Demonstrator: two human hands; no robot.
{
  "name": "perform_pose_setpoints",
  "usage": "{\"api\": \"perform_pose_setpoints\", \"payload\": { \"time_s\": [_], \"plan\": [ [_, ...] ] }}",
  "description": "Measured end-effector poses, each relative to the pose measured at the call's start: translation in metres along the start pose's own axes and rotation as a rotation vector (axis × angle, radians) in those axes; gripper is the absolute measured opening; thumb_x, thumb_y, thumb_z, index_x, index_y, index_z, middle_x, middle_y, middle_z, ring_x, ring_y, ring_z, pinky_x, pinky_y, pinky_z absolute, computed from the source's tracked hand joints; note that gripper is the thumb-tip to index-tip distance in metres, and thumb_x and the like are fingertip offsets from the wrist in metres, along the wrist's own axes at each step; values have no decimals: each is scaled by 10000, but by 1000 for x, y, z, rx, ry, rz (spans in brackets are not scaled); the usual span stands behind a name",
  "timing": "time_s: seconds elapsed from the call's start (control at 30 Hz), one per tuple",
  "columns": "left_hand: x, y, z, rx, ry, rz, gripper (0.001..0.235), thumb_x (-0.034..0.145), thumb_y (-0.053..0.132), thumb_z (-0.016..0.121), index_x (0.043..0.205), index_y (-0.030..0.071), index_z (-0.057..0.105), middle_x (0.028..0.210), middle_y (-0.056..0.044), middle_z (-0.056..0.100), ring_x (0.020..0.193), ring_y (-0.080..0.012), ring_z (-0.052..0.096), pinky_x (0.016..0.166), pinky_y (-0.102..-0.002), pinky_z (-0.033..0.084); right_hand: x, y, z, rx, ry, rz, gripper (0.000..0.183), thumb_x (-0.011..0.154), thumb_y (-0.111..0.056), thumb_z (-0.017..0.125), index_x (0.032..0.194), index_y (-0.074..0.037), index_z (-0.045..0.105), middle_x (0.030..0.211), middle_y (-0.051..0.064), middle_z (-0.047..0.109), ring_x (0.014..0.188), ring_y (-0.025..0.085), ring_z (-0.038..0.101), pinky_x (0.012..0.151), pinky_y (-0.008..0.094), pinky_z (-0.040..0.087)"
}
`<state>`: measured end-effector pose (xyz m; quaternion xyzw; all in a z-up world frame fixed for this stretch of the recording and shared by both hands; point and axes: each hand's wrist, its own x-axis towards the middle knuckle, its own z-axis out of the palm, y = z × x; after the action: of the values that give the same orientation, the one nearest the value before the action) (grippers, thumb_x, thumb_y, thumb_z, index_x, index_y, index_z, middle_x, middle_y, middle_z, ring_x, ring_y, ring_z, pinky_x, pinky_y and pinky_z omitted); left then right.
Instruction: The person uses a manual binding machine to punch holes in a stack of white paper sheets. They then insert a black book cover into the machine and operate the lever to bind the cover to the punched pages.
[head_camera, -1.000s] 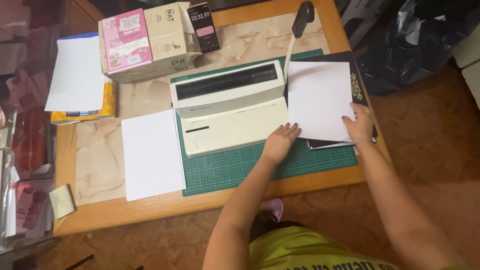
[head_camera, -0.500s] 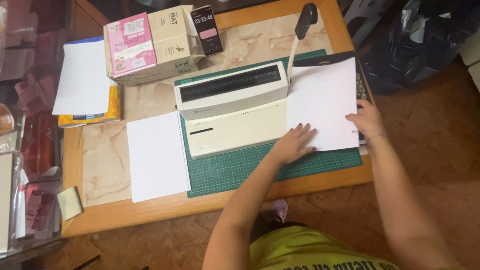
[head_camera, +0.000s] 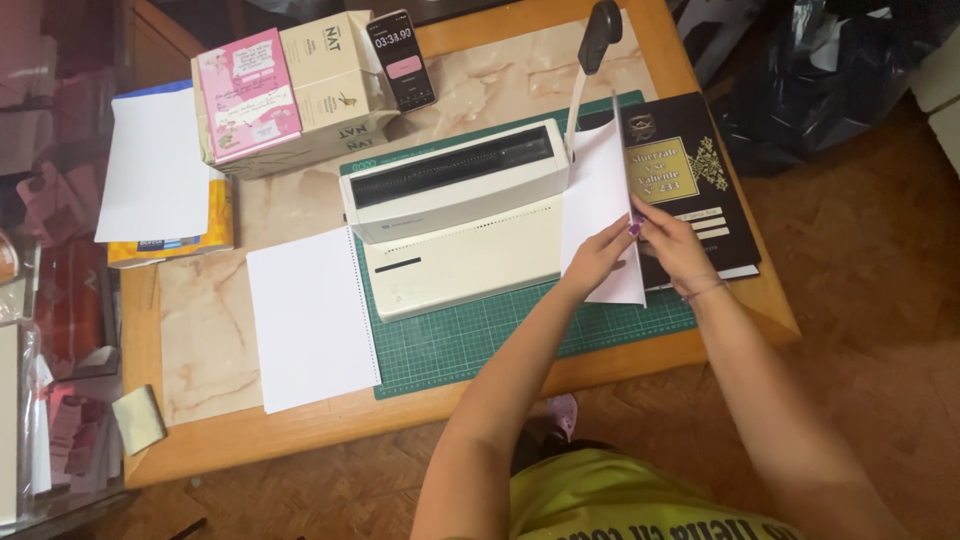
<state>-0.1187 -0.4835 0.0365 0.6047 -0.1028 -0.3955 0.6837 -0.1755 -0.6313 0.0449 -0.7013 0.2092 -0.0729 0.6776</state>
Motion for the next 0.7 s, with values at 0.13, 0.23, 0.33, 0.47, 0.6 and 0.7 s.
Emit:
{"api": "perform_pose_setpoints", "payload": {
  "time_s": [0.13,0.23,0.33,0.47,0.6,0.7],
  "plan": [
    [0,-8,-6,-152,-31,28,730,1004,473,669,1552,54,431,1502,-317,476,1378,-457,480,1044,-518,528,-1,-10,8,-22,14,9,410,1028,-83,586,1429,-160,623,1350,144,635,1111,199,613,903,386,576],
    [3,-19,-12,-226,-39,49,642,1049,402,633,1542,37,443,1460,-314,517,1333,-446,531,1018,-528,543,8,-2,7,-52,20,43,407,997,-213,735,1395,-178,653,1230,160,686,1042,216,663,858,389,589],
    [7,-24,-15,-229,-52,78,651,1045,398,643,1531,11,448,1487,-342,480,1348,-493,487,1057,-551,502,16,5,4,2,28,53,491,932,-220,826,1377,-107,653,1076,183,719,935,209,703,812,362,613],
    [13,-32,-17,-229,-60,93,590,1064,362,646,1520,27,479,1479,-316,503,1321,-478,518,1045,-545,515,18,-3,6,-28,38,60,505,875,-235,875,1323,-95,688,967,158,738,859,175,718,753,329,624],
    [8,-26,-19,-235,-49,99,586,1055,358,666,1507,28,494,1470,-307,515,1310,-479,522,1042,-538,519,17,-10,8,-49,53,70,494,862,-232,878,1299,-89,700,941,166,740,834,162,711,740,327,628],
    [9,-25,-18,-236,-47,87,575,1055,365,666,1507,45,511,1444,-279,553,1301,-446,547,1046,-517,521,20,-7,9,-51,54,73,477,877,-224,865,1300,-80,699,952,169,732,829,170,702,757,335,625]
  ]
}}
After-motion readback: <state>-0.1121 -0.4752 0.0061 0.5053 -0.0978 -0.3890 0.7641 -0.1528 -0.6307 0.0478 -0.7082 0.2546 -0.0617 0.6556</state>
